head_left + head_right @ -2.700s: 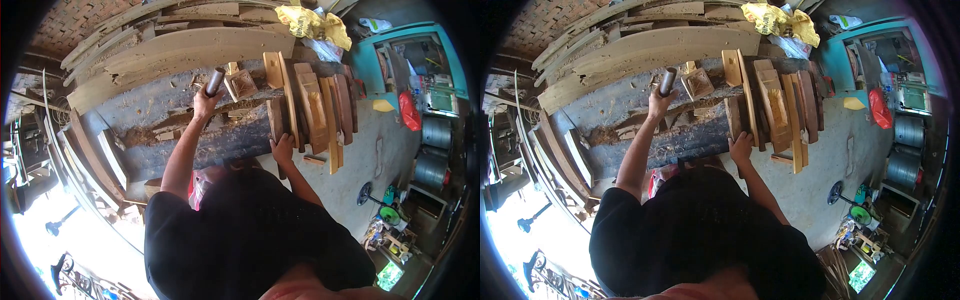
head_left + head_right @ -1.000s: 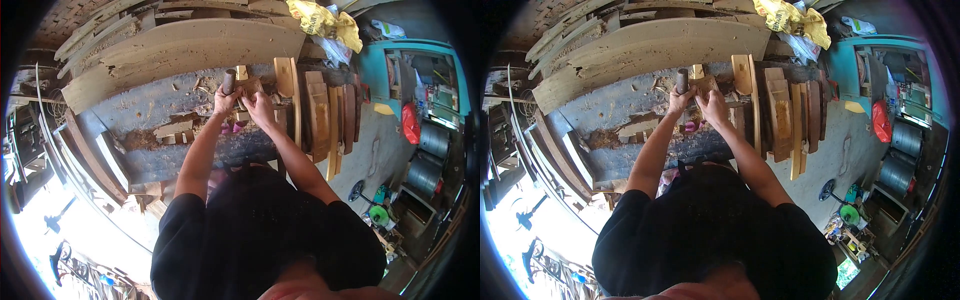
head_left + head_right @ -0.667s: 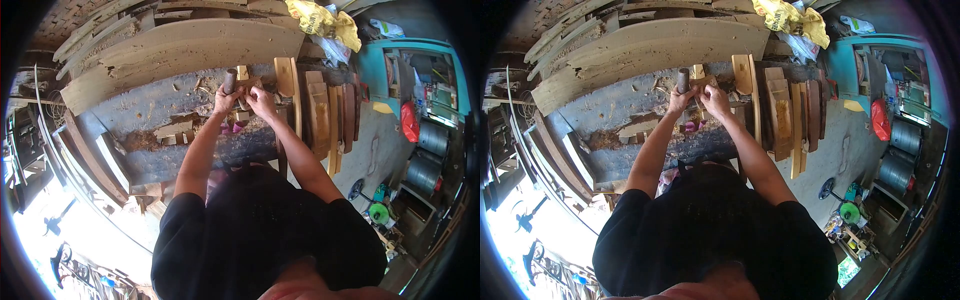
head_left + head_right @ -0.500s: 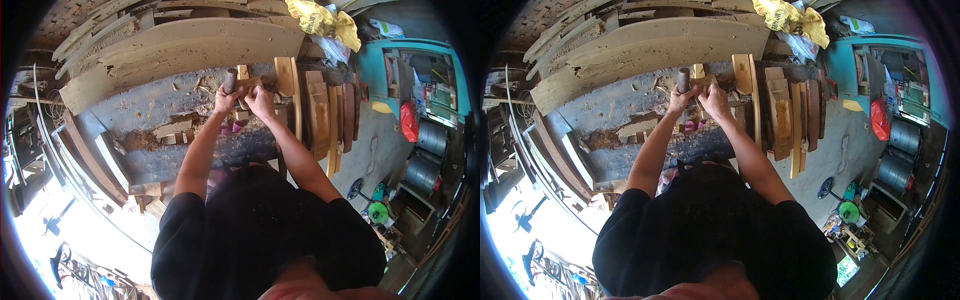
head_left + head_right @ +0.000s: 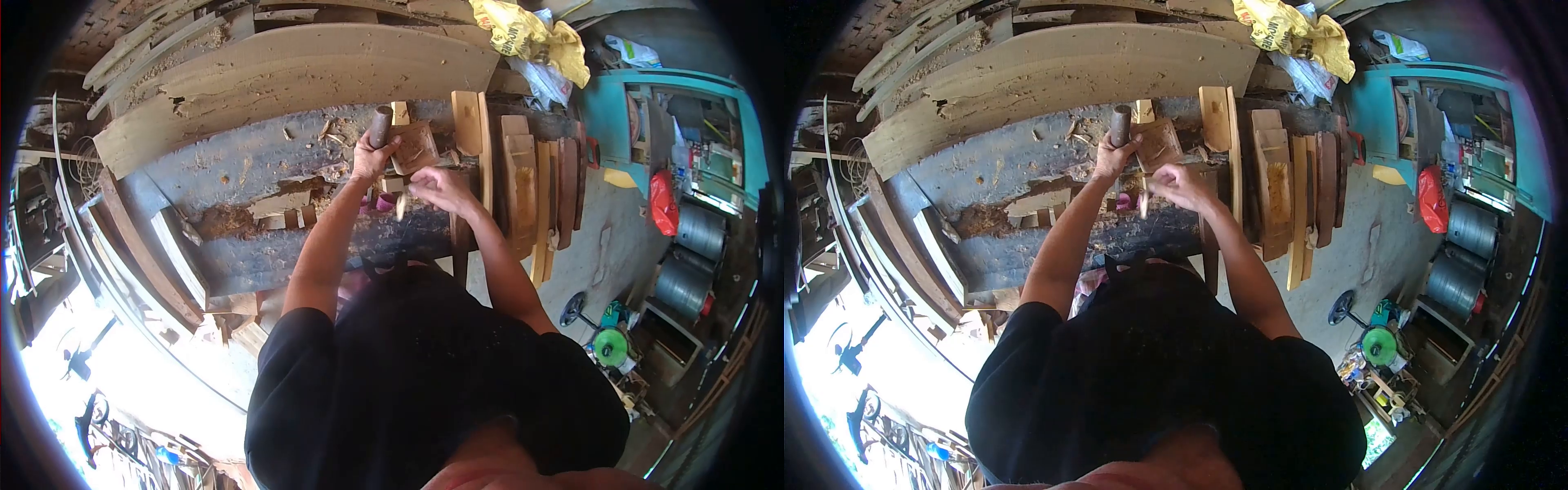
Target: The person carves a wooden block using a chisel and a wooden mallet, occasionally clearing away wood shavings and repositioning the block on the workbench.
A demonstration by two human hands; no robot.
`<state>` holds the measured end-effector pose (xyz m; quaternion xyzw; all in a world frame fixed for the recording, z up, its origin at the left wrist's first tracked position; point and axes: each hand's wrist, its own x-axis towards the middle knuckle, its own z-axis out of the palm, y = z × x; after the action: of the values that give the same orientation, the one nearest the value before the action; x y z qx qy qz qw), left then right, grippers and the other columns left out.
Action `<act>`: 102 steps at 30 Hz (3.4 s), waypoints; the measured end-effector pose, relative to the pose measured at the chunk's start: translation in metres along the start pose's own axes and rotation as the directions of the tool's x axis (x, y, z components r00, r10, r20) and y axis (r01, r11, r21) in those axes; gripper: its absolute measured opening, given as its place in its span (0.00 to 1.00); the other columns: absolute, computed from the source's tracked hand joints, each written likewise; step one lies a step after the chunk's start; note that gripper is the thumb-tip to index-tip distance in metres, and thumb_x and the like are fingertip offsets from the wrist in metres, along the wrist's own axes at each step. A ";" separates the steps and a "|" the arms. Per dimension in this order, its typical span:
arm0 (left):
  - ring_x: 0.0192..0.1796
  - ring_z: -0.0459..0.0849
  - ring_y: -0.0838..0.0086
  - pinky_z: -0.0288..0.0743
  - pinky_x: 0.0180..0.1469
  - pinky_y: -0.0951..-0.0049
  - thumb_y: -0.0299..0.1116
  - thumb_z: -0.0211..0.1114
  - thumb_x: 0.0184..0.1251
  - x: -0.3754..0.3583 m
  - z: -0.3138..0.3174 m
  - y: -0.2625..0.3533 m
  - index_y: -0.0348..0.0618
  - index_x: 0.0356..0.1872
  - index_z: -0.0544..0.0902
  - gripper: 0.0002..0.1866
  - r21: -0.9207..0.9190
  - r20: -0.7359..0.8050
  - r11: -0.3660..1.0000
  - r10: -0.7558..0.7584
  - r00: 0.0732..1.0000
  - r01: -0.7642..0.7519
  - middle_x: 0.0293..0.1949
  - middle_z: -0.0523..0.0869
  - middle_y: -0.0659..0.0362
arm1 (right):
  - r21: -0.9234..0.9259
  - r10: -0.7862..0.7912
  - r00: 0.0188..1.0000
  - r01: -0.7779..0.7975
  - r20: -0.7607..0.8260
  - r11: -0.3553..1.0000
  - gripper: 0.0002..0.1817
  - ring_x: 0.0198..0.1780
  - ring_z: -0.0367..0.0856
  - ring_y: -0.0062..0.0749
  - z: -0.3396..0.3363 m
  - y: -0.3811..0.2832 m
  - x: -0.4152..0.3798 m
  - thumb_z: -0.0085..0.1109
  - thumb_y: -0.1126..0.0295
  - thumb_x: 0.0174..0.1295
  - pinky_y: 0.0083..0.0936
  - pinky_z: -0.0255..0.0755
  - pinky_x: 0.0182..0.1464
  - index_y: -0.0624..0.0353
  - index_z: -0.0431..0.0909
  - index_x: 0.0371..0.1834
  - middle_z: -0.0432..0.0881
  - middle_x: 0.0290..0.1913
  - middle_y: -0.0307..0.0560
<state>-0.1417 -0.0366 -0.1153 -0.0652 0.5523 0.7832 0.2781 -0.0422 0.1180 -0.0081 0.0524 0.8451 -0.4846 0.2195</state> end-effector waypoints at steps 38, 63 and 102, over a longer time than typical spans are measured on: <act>0.33 0.78 0.84 0.76 0.38 0.77 0.35 0.77 0.55 0.003 0.005 0.005 0.40 0.41 0.82 0.16 0.164 -0.033 0.986 0.050 0.998 -0.044 0.31 0.85 0.65 | -0.142 -0.239 0.804 0.193 -0.544 0.971 0.08 0.23 0.80 0.46 0.040 0.026 0.043 0.59 0.74 0.60 0.39 0.68 0.26 0.62 0.70 0.27 0.75 0.19 0.53; 0.29 0.77 0.87 0.72 0.29 0.81 0.33 0.75 0.59 0.006 0.003 0.005 0.46 0.44 0.81 0.14 0.049 0.018 0.999 -0.025 1.000 0.024 0.30 0.83 0.69 | -0.242 0.003 0.933 -0.096 -0.360 0.966 0.16 0.35 0.83 0.58 0.009 0.002 0.043 0.60 0.59 0.63 0.47 0.76 0.36 0.64 0.75 0.33 0.82 0.28 0.60; 0.31 0.78 0.83 0.75 0.33 0.77 0.36 0.76 0.54 -0.045 0.032 0.042 0.39 0.38 0.82 0.16 0.407 -0.171 0.894 0.276 0.946 -0.187 0.31 0.84 0.64 | -0.320 0.019 0.752 -0.303 -0.659 0.898 0.24 0.53 0.73 0.58 0.057 0.086 -0.141 0.64 0.63 0.61 0.44 0.69 0.54 0.61 0.68 0.56 0.74 0.49 0.59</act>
<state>-0.1185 -0.0346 -0.0499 -0.0304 0.7269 0.6744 0.1256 0.1285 0.1330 -0.0420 0.2420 0.9422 -0.2291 -0.0343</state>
